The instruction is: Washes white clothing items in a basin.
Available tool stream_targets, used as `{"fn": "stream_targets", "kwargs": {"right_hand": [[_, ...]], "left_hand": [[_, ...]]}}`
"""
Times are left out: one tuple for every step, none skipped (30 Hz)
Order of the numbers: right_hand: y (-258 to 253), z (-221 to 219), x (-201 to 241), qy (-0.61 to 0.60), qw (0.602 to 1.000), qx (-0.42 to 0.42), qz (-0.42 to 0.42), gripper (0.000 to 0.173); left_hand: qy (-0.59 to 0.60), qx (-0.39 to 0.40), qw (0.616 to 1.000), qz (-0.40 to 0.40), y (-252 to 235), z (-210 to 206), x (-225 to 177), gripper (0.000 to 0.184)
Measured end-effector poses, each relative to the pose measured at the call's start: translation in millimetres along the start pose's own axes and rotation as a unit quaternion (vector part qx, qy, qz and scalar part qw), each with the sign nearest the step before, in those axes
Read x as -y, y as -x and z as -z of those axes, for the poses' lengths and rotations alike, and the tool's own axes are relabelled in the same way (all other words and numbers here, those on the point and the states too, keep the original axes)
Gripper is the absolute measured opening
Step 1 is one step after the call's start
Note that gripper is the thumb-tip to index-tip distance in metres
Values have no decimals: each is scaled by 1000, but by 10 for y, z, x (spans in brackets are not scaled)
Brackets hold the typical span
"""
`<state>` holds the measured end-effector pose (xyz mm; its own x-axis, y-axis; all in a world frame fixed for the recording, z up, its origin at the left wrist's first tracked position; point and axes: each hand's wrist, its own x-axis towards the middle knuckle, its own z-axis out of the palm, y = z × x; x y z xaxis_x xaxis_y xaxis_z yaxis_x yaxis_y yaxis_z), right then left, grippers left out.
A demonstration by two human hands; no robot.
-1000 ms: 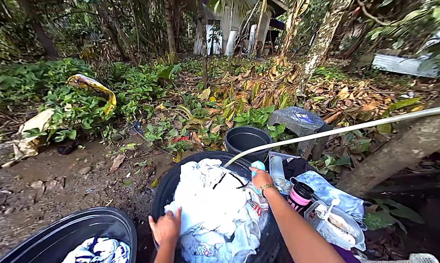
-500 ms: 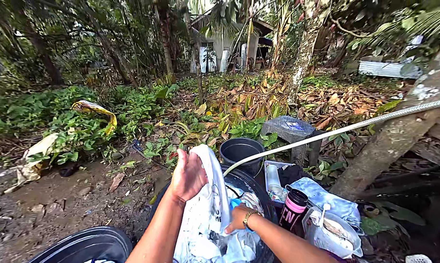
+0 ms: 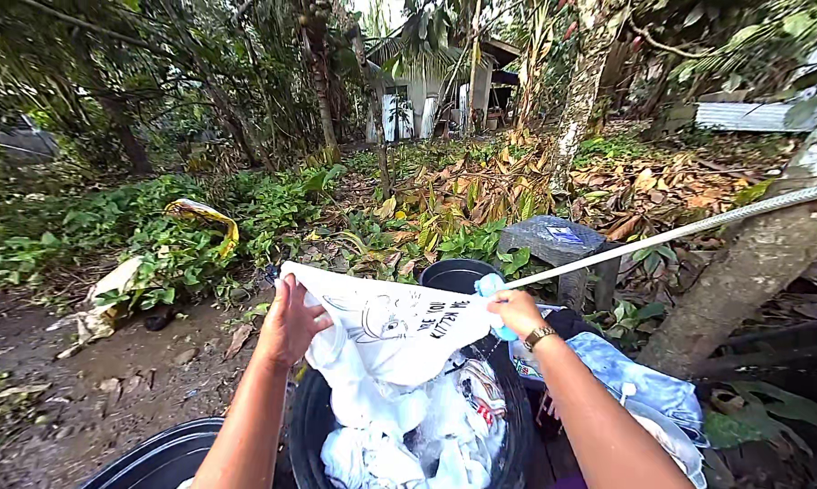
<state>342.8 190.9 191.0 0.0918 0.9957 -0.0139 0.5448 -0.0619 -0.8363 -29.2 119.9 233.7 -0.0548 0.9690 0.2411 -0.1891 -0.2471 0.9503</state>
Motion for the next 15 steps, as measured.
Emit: {"fn": "stream_targets", "kwargs": {"right_hand": [[6, 55, 25, 0, 1000, -9, -4, 18], [14, 92, 45, 2, 1000, -11, -7, 17], [17, 116, 49, 4, 1000, -9, -11, 17], [13, 136, 42, 3, 1000, -6, -14, 17], [6, 159, 30, -4, 1000, -6, -19, 16], [3, 189, 21, -22, 999, -6, -24, 15], [12, 226, 21, -45, 999, -7, -29, 12], [34, 270, 37, -67, 997, -7, -31, 9], [52, 307, 55, -81, 996, -6, -32, 7], [66, 324, 73, -88, 996, -3, -31, 11], [69, 319, 83, -90, 995, 1, -32, 16], [58, 292, 81, -89, 996, 4, -33, 18], [39, 247, 71, -85, 996, 6, -34, 18], [14, 185, 51, -76, 997, 7, -34, 16], [-11, 114, 25, -59, 998, 12, -35, 13]], "left_hand": [[1, -2, 1000, 6, 39, 39, 78, 89], [2, -2, 1000, 11, 78, 68, 141, 84], [2, -3, 1000, 18, 121, 90, 186, 74], [-2, -8, 999, 31, 163, 106, 206, 62], [-8, -21, 999, 45, 192, 125, 209, 52], [-24, -30, 997, 62, 217, 142, 190, 44], [-46, -39, 995, 83, 239, 142, 143, 39], [-70, -39, 991, 107, 260, 128, 77, 35], [-92, -28, 987, 130, 275, 112, 9, 35], [-111, -7, 982, 150, 282, 106, -47, 37], [-117, 15, 978, 170, 278, 111, -80, 41], [-104, 35, 977, 185, 264, 124, -82, 48], [-67, 51, 977, 196, 241, 154, -43, 54], [-1, 51, 979, 198, 222, 206, 53, 61], [82, 23, 978, 190, 221, 271, 218, 69]]}}
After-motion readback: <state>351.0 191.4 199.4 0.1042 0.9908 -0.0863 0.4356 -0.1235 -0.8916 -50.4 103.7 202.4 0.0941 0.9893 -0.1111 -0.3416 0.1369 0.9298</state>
